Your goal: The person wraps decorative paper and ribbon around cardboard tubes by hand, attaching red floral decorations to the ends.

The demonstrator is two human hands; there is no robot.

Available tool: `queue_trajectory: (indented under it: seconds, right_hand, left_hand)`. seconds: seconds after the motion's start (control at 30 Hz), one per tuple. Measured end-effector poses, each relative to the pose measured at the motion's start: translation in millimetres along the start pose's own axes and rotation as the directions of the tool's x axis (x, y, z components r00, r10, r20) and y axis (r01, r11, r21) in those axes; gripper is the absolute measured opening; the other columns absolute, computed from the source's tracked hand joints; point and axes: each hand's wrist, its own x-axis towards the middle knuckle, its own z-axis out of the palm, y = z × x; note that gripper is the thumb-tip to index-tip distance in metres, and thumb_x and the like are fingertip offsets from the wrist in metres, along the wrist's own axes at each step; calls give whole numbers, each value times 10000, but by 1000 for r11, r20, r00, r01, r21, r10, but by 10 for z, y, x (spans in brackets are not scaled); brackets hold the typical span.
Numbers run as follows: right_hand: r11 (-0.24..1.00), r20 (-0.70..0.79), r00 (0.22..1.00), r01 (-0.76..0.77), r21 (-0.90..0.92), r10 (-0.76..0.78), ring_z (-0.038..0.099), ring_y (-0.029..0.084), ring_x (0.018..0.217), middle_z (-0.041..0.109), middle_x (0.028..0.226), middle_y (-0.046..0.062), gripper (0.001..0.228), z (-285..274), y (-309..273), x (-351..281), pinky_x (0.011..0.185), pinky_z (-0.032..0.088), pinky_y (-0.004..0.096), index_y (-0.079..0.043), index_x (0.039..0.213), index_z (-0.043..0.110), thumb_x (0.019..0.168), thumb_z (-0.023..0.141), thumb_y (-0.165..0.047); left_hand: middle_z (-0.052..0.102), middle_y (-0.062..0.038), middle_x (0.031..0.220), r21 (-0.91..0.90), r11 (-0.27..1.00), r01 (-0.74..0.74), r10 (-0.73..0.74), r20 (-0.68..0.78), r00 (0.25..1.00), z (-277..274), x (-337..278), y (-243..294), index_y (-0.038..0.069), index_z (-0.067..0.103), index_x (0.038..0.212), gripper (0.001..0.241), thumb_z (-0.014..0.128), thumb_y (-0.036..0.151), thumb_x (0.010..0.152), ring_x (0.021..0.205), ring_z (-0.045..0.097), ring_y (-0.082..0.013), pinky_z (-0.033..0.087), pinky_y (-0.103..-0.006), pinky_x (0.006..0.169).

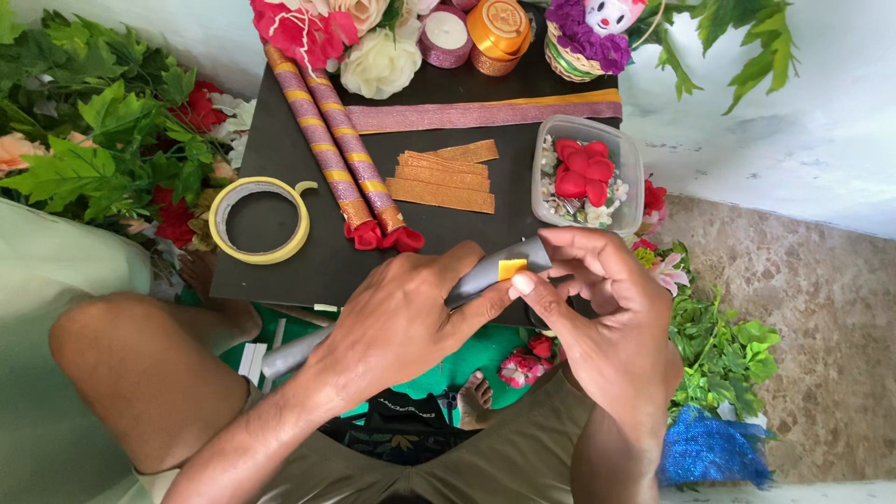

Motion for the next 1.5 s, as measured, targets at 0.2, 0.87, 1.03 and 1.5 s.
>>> queue_trajectory:
  seconds: [0.2,0.87,1.03,1.5]
  right_hand:
    - [999,195,980,-29,-16,31,694,85,773,709,802,38,358,-48,-121,226,754,560,214,3,1274,722,937,762,-109]
    - [995,288,954,95,-31,-83,508,59,763,594,830,4,363,-140,140,184,705,503,215,15,1312,712,969,727,-102]
    - [997,230,970,75,16,-77,572,57,808,654,870,28,399,-40,166,153,766,545,212,45,1342,692,972,717,-104]
    - [997,225,974,-5,72,-11,606,51,931,759,1207,81,448,59,259,168,885,588,216,45,1384,656,964,714,-100]
  left_hand:
    - [540,-118,584,4,997,-78,78,-106,991,33,23,-100,106,543,939,430,594,522,1036,543,499,-489,378,-508,451]
    - [675,-61,737,-351,876,332,-162,435,886,-266,102,92,146,541,922,440,404,553,1021,700,696,-157,505,-323,695]
    - [437,-14,701,-293,910,292,-191,330,924,-235,93,85,167,548,898,422,461,550,1051,659,412,-157,376,-365,616]
    - [463,-104,587,-144,947,289,-232,319,919,-291,83,57,149,484,881,489,400,599,1053,597,505,-329,372,-445,607]
